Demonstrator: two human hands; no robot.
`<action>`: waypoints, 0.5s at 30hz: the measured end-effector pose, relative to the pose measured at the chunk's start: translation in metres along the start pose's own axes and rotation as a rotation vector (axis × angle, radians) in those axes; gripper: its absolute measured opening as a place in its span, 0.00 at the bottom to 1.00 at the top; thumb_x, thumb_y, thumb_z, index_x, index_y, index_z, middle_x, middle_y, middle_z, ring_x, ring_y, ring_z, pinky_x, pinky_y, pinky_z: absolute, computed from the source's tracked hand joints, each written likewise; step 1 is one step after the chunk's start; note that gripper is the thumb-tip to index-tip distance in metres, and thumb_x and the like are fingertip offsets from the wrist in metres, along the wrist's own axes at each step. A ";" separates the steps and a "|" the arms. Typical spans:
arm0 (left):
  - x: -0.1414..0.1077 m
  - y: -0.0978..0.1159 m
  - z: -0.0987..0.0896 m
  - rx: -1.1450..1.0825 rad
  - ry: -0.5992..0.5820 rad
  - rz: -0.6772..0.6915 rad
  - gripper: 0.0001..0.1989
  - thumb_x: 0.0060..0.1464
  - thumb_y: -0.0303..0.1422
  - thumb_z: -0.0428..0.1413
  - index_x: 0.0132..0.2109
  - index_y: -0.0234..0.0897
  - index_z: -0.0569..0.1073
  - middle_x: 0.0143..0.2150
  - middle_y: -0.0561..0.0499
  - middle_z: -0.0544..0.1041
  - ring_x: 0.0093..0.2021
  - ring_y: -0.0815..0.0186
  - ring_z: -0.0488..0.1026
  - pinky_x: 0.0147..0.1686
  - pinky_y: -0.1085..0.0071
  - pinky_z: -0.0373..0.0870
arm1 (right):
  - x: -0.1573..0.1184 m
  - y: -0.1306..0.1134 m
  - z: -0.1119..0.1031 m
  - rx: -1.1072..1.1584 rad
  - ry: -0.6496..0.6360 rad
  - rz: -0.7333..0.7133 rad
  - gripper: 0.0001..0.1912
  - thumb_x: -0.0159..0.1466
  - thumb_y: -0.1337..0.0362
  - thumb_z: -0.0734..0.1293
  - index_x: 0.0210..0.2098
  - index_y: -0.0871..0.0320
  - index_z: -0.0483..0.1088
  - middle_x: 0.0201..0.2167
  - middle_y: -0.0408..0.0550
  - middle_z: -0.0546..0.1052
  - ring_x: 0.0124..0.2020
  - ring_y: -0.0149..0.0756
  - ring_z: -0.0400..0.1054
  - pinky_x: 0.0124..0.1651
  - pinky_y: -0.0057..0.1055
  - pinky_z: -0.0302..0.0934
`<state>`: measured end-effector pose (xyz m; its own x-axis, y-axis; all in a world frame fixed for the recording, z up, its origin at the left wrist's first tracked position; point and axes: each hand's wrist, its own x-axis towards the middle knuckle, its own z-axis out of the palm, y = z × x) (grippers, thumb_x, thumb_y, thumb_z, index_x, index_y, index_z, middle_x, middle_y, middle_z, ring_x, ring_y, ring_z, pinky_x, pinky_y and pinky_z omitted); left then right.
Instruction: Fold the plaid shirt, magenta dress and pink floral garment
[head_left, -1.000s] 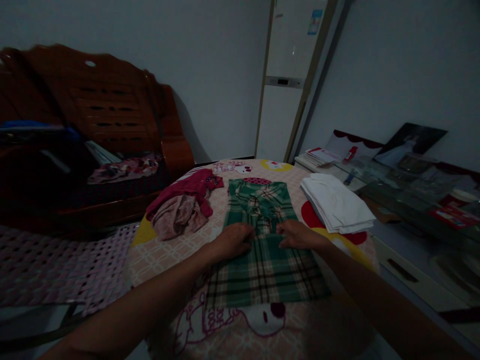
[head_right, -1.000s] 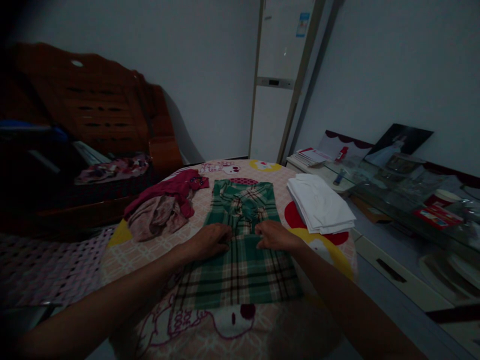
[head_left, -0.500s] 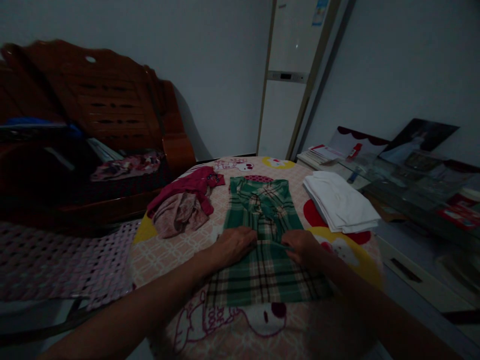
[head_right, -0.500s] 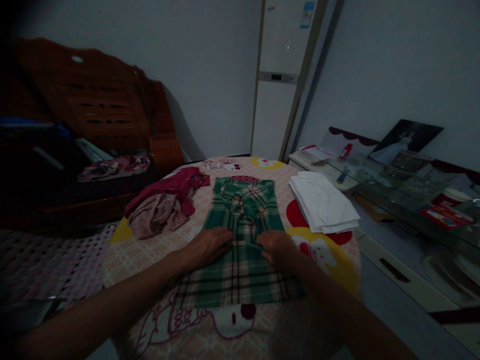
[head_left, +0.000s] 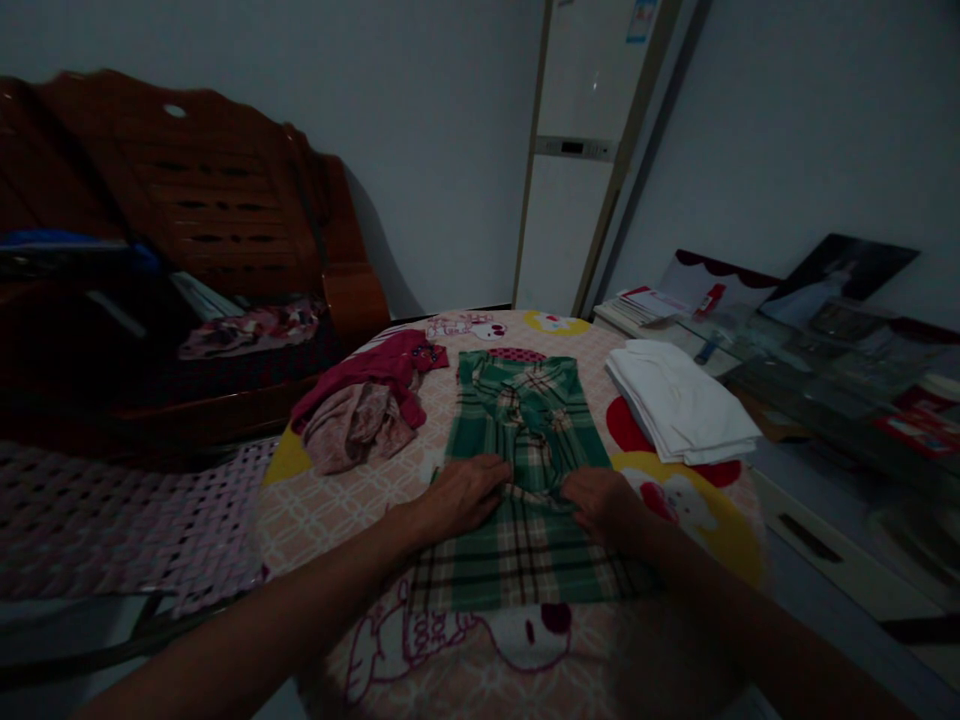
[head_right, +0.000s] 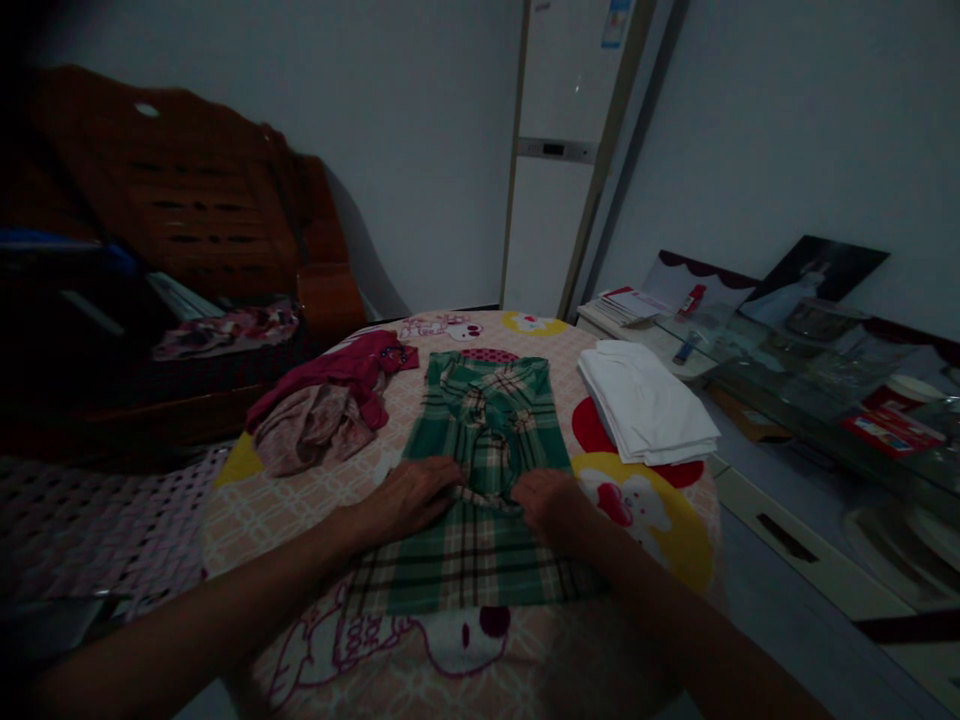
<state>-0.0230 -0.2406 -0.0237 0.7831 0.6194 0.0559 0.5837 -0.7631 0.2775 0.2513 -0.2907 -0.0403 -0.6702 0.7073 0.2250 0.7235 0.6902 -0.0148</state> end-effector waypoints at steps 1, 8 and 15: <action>-0.001 0.000 0.001 -0.015 0.008 0.011 0.09 0.61 0.30 0.50 0.47 0.40 0.69 0.44 0.47 0.75 0.45 0.61 0.73 0.42 0.68 0.68 | 0.000 -0.001 0.000 0.025 0.023 0.023 0.07 0.58 0.70 0.65 0.37 0.59 0.71 0.36 0.53 0.77 0.37 0.40 0.69 0.40 0.34 0.61; 0.003 -0.006 -0.005 -0.162 0.059 0.045 0.10 0.66 0.38 0.47 0.47 0.39 0.69 0.44 0.48 0.76 0.43 0.64 0.74 0.43 0.70 0.67 | 0.012 0.003 -0.009 0.232 0.215 0.114 0.07 0.62 0.70 0.64 0.37 0.57 0.74 0.33 0.49 0.80 0.35 0.37 0.74 0.37 0.30 0.64; 0.044 -0.025 -0.048 0.014 0.175 0.019 0.09 0.65 0.36 0.48 0.46 0.39 0.70 0.42 0.48 0.76 0.42 0.63 0.73 0.40 0.70 0.66 | 0.044 0.045 -0.035 0.192 0.237 0.165 0.09 0.64 0.66 0.65 0.43 0.58 0.75 0.40 0.53 0.81 0.42 0.42 0.75 0.44 0.34 0.65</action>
<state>-0.0136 -0.1859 0.0175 0.7458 0.6262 0.2272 0.5728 -0.7770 0.2612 0.2602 -0.2334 0.0033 -0.4729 0.7723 0.4242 0.7598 0.6012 -0.2476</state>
